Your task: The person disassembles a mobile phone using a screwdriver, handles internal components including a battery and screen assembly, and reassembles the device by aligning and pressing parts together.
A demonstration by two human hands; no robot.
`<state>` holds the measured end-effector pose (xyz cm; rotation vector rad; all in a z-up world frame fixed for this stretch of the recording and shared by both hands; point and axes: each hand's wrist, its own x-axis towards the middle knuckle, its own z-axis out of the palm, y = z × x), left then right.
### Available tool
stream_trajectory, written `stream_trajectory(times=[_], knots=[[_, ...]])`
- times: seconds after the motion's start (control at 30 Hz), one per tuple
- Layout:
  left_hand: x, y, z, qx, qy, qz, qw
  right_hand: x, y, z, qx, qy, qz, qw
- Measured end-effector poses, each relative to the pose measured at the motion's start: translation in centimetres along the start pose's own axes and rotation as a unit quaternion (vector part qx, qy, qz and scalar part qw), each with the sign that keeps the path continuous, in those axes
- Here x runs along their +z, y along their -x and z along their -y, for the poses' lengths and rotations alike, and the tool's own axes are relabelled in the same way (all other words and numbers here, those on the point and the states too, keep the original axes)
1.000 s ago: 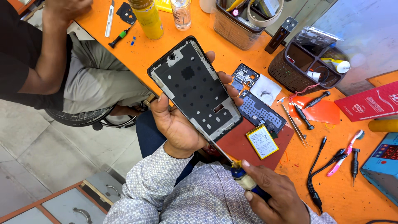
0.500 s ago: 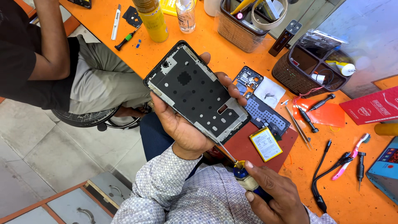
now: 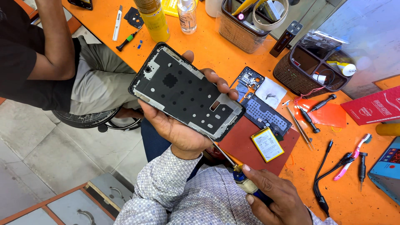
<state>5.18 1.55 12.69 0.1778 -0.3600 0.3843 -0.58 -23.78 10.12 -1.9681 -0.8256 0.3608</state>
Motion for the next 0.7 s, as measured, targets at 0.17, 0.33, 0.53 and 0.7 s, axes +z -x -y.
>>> stream_trajectory(times=[0.17,0.33,0.53,0.7], knots=[[0.16,-0.23,-0.15,0.001,0.013,0.006,1.0,0.05,0.23,0.09,0.015,0.003,0.005,1.0],[0.26,0.01,0.07,0.004,0.015,0.002,1.0,0.05,0.13,0.16,0.01,0.009,0.005,1.0],[0.33,0.1,0.19,0.007,0.008,0.004,1.0,0.11,0.11,0.34,-0.004,0.014,-0.001,1.0],[0.18,0.09,0.33,-0.002,0.017,0.013,1.0,0.01,-0.07,0.4,-0.011,0.012,0.006,1.0]])
